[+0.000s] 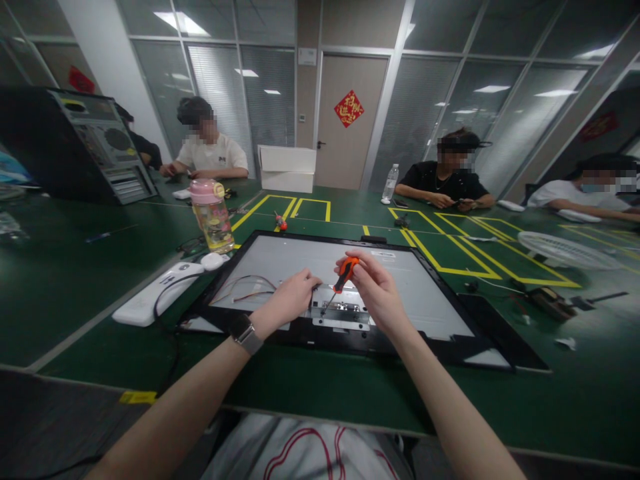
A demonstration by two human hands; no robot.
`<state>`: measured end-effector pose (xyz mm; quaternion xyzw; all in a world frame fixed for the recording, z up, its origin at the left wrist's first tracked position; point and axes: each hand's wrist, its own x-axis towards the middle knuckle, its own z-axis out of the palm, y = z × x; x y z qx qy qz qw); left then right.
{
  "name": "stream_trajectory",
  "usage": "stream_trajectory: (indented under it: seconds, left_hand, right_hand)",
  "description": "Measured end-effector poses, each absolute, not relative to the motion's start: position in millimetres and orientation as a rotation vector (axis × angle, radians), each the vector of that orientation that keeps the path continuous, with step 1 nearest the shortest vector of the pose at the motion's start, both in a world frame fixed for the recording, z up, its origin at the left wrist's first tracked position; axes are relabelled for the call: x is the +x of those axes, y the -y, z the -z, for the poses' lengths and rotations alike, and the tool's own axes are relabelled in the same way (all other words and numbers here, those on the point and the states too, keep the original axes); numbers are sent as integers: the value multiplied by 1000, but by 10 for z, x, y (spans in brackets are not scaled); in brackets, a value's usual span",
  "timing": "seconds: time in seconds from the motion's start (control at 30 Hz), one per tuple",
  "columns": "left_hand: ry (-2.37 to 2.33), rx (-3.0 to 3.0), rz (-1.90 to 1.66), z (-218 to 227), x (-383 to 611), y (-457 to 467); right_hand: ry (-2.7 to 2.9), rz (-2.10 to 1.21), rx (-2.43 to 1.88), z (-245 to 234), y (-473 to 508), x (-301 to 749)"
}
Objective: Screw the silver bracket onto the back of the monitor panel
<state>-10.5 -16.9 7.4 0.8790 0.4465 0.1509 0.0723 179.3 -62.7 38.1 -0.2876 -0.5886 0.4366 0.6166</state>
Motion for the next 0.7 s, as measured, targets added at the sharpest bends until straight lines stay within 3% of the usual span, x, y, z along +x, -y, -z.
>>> stream_trajectory:
  seconds: [0.33,0.53,0.7]
  left_hand:
    - [-1310,2660,-508,3,-117,131]
    - [-1294,2667,-537,1,-122,143]
    - [-1299,2672,-517,-7,-126,149]
  right_hand:
    - [1354,-705,-812,-365,614,1818]
    - [1383,-844,-720,-413,677,1796]
    - [1357,-729,-794,-392,645,1800]
